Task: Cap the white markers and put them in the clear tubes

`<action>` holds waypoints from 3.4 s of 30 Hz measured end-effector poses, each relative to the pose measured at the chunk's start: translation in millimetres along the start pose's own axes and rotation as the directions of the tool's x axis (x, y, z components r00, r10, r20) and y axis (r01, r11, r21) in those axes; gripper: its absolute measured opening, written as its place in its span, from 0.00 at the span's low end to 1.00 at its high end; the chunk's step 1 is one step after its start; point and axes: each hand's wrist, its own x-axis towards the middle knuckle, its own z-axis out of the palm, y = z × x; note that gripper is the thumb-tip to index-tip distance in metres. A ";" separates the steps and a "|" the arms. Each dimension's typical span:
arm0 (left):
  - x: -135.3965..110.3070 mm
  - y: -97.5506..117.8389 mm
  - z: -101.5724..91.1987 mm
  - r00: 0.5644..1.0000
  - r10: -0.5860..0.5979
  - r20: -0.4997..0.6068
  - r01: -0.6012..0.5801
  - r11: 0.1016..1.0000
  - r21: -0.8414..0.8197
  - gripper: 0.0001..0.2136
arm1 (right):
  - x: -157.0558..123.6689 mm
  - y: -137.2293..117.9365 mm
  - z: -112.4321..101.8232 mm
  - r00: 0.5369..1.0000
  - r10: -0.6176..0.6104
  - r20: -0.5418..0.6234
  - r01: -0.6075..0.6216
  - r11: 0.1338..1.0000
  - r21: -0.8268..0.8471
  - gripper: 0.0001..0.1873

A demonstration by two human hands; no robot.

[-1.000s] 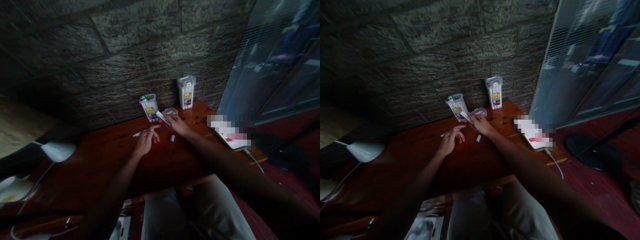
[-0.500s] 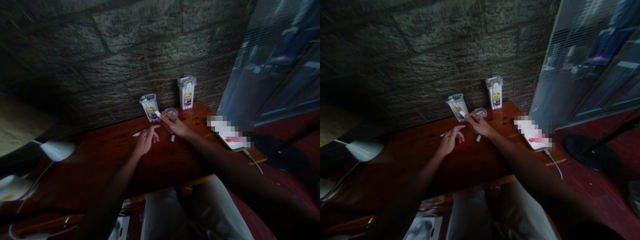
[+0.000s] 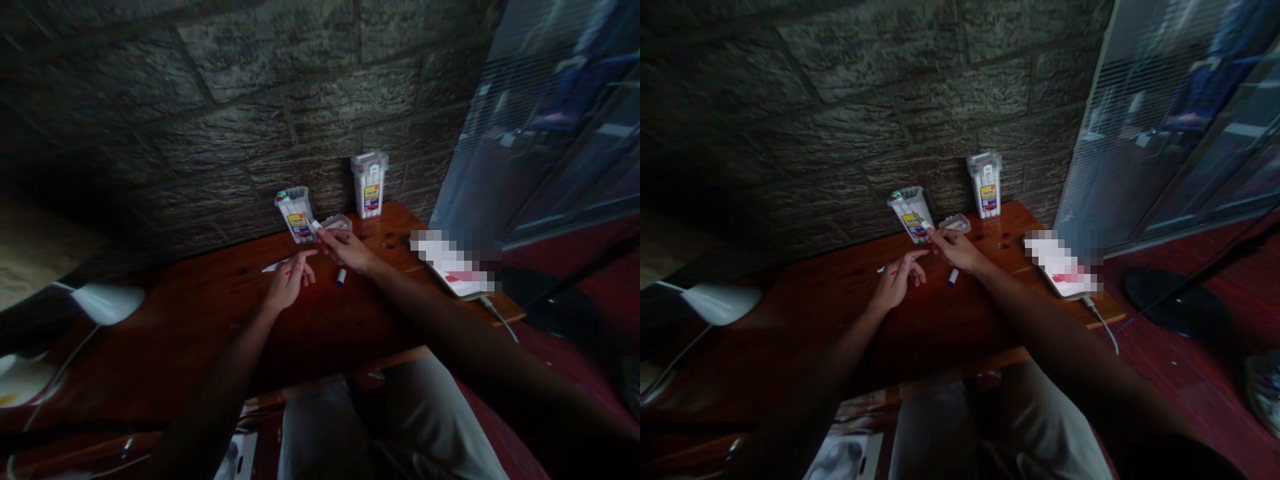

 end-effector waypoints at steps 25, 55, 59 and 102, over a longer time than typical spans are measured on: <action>-0.1 1.7 6.0 0.999 0.040 0.007 -0.040 0.997 0.066 0.17 | 4.3 -1.8 4.6 0.993 -0.120 -0.007 0.119 0.969 0.216 0.17; 2.9 -11.9 13.8 0.975 0.095 -0.198 -0.081 0.994 0.078 0.12 | 1.5 -0.5 -8.3 0.946 -0.151 -0.287 0.030 0.923 -0.385 0.20; 2.4 -1.4 10.2 0.993 0.049 -0.103 -0.039 0.994 0.099 0.12 | 0.1 -3.6 -7.5 0.945 -0.183 -0.271 0.081 0.934 -0.349 0.21; -2.3 2.0 3.3 0.989 0.125 -0.085 -0.110 0.981 0.163 0.15 | -0.3 2.8 -8.5 0.978 -0.177 -0.108 0.147 0.960 -0.240 0.16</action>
